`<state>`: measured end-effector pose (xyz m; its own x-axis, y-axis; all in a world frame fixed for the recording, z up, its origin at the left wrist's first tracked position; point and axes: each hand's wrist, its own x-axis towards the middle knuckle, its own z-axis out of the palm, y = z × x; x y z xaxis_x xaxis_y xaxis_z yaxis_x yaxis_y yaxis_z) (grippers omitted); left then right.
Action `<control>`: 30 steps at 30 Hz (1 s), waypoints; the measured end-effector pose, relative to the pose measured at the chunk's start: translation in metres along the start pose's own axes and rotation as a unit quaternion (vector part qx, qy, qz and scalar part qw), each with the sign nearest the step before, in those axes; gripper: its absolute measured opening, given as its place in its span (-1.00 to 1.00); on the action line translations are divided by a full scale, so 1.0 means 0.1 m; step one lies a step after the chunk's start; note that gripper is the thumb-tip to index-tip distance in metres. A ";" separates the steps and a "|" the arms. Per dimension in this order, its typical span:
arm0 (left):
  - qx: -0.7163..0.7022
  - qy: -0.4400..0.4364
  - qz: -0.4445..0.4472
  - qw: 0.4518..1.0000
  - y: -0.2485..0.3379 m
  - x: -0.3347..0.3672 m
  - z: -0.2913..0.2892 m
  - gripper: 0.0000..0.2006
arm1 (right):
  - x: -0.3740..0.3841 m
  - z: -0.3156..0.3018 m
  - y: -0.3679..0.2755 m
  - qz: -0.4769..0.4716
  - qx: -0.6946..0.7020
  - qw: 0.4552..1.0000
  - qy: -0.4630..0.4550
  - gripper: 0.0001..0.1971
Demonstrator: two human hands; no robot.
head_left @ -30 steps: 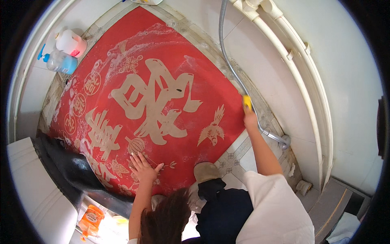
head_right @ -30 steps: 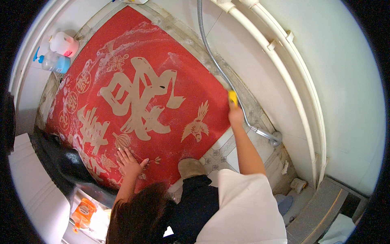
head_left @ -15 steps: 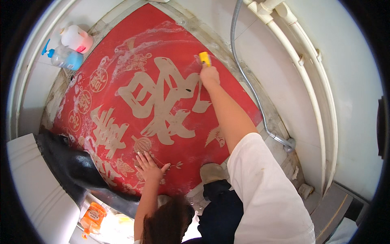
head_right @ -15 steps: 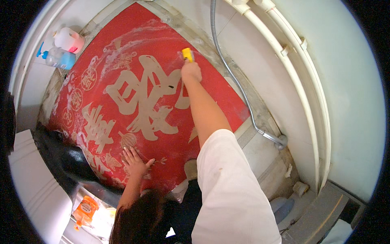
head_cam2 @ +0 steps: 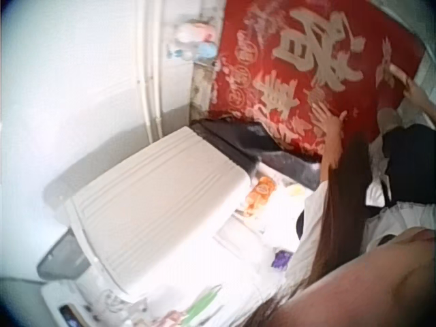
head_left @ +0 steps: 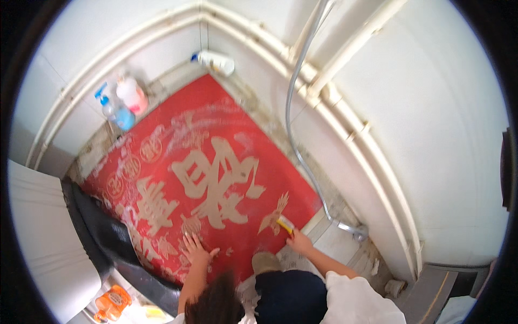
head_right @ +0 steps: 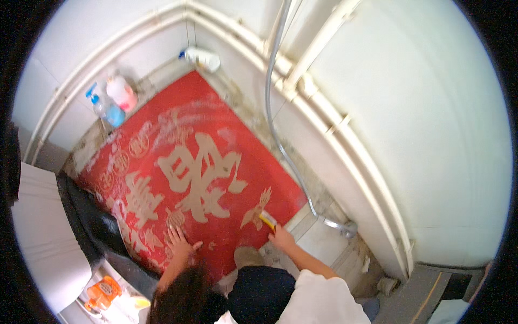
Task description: The person cleans a large red floor mat by hand using a yellow sponge and soapy liquid from a container, then rinses the mat with a handheld shower head.
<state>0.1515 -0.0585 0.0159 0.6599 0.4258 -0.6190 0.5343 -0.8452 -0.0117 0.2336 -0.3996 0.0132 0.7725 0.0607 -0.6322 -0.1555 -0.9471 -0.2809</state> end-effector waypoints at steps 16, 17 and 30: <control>-0.174 -0.036 0.053 0.983 -0.42 -0.05 -1.17 -0.43 | -1.19 -5.16 -3.13 -0.474 0.421 0.698 0.334 -0.65; -0.149 -0.089 0.047 0.984 -0.64 0.05 -1.09 -0.43 | -1.39 -5.45 -3.33 -0.496 0.442 0.671 0.329 -0.64; -0.238 -0.050 0.147 0.959 -0.17 0.10 -1.22 -0.52 | -1.53 -6.88 -4.19 -0.478 0.485 0.681 0.268 -0.78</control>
<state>0.2133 -0.0005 0.1052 0.7779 0.1375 -0.6131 0.5289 -0.6701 0.5208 0.6040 -0.2289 0.7242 0.8794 0.1345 0.4568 0.4441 0.1146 -0.8886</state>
